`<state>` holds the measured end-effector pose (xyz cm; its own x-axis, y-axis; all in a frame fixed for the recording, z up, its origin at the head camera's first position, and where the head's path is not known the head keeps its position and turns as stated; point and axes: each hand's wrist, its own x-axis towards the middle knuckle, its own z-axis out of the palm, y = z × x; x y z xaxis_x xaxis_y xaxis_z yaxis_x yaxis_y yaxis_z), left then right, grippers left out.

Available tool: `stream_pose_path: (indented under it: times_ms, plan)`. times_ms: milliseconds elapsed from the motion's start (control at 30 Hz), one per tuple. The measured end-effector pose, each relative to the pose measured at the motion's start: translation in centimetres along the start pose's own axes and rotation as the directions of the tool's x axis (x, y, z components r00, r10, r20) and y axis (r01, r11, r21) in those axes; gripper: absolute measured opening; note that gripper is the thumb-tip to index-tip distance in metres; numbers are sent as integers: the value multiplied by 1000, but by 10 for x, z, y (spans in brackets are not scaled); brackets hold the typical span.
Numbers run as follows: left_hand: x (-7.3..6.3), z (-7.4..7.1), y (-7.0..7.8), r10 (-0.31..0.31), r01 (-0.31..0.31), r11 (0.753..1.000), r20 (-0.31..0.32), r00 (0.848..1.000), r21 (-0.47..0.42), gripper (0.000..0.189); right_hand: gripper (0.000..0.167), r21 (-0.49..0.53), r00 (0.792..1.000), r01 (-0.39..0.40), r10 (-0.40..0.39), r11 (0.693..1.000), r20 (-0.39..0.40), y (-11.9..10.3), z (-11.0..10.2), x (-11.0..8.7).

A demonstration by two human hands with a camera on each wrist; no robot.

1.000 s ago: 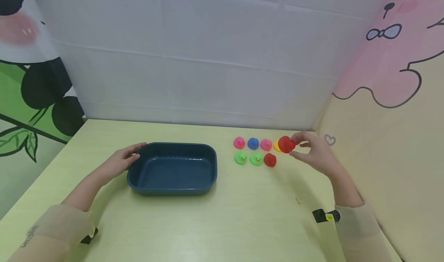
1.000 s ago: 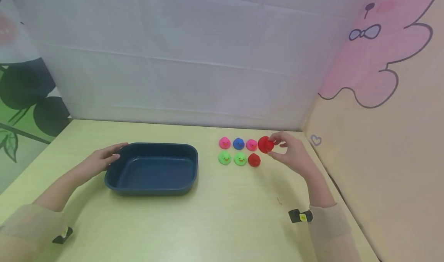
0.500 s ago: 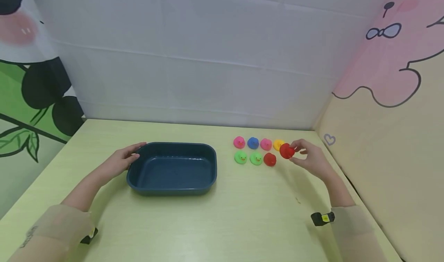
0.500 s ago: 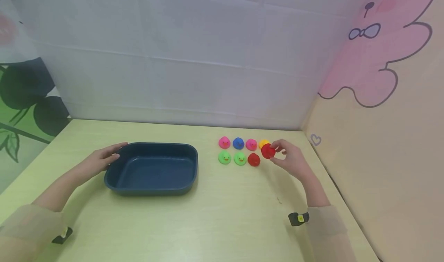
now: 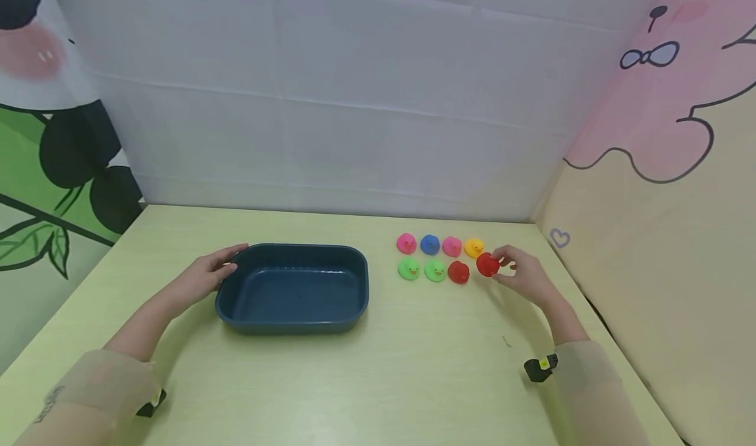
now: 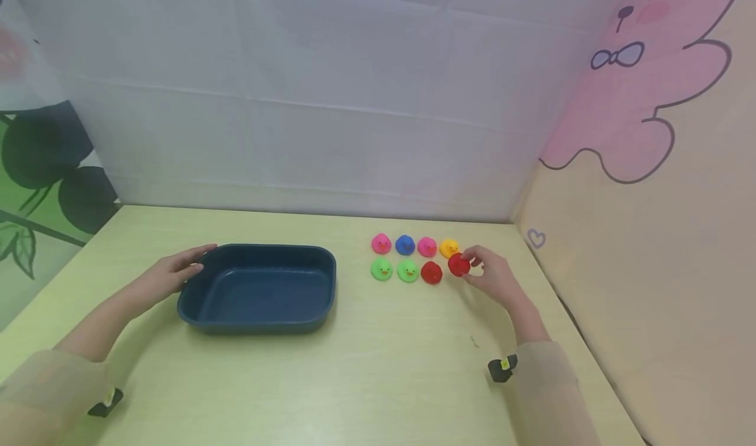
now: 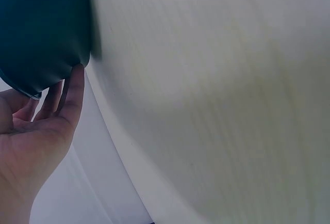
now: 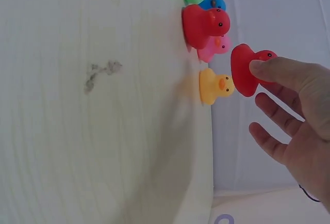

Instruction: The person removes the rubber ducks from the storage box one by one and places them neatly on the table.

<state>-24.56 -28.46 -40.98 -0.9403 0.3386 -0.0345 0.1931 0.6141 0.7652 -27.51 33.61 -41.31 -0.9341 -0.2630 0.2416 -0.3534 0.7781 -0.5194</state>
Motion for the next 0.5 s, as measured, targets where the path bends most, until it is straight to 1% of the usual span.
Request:
stream_pose_path:
  times_ms: [233,400,500]
  plan:
    - [0,0,0,-1,1,1000,2,1000,11,51,33,20,997,-59,58,998,52,12,9,4]
    - [0,0,1,-1,1,1000,1,1000,6,51,33,23,992,-99,97,995,84,13,12,9]
    - [0,1,1,2,-2,1000,1,1000,2,51,32,19,989,-111,108,994,102,13,14,11]
